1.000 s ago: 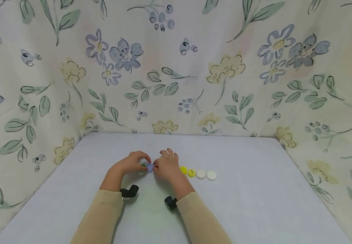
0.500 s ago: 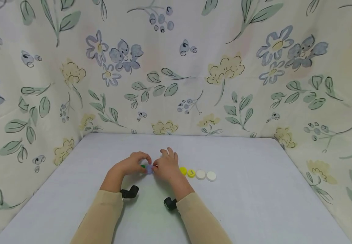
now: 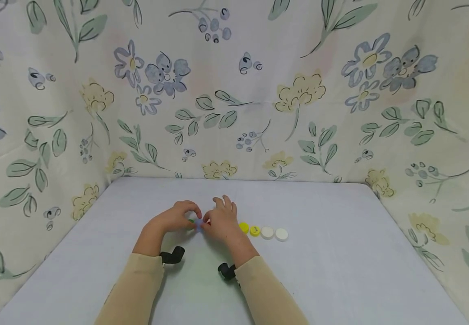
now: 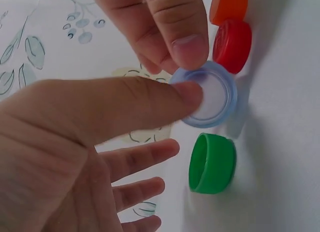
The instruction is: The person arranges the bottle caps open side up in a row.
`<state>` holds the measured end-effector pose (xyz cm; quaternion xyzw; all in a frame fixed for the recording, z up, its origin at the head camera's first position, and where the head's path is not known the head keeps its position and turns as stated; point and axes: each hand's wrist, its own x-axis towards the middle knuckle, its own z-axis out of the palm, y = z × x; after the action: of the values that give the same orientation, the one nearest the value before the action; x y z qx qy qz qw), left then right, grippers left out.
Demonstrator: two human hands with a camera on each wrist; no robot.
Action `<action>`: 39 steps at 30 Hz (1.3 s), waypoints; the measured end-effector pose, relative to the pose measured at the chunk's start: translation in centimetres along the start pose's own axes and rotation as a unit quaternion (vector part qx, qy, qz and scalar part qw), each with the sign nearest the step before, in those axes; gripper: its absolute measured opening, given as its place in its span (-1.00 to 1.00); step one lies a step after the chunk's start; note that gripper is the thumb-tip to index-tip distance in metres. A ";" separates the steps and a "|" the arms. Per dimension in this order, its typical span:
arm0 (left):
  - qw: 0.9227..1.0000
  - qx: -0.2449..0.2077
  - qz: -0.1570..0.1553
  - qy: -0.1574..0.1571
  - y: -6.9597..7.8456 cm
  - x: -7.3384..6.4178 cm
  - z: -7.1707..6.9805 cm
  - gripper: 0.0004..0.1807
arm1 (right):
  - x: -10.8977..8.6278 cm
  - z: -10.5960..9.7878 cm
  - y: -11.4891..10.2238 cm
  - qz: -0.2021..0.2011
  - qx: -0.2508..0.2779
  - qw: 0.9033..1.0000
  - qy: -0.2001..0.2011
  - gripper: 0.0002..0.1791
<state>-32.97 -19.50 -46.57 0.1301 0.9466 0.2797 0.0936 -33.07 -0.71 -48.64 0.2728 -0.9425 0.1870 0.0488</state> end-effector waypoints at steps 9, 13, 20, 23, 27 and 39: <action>0.999 -0.036 -0.018 0.013 -0.2 -0.2 -0.3 -0.90 | 0.1 -0.1 0.1 0.011 0.005 1.000 0.022 -0.86; 0.999 -0.032 -0.018 0.011 -0.2 0.1 -0.2 -0.90 | 0.1 -0.2 0.2 0.015 0.004 1.000 0.023 -0.87; 0.999 -0.035 -0.017 0.005 0.0 0.2 -0.1 -0.94 | 0.2 -0.2 0.2 0.016 0.001 1.000 0.021 -0.88; 0.999 -0.032 -0.024 -0.001 0.2 0.0 -0.2 -0.94 | 0.2 -0.2 0.1 0.018 0.001 1.000 0.014 -0.90; 0.999 -0.025 -0.033 -0.007 0.4 -0.2 -0.3 -0.88 | 0.2 -0.1 0.0 0.019 0.005 1.000 0.004 -0.89; 0.999 -0.003 -0.033 -0.021 0.4 0.0 0.1 -0.82 | -0.1 -0.2 -0.2 0.010 0.002 1.000 0.004 -0.86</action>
<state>-32.85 -19.18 -46.43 0.1042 0.9474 0.2764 0.1235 -32.89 -0.71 -48.40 0.2632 -0.9444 0.1906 0.0499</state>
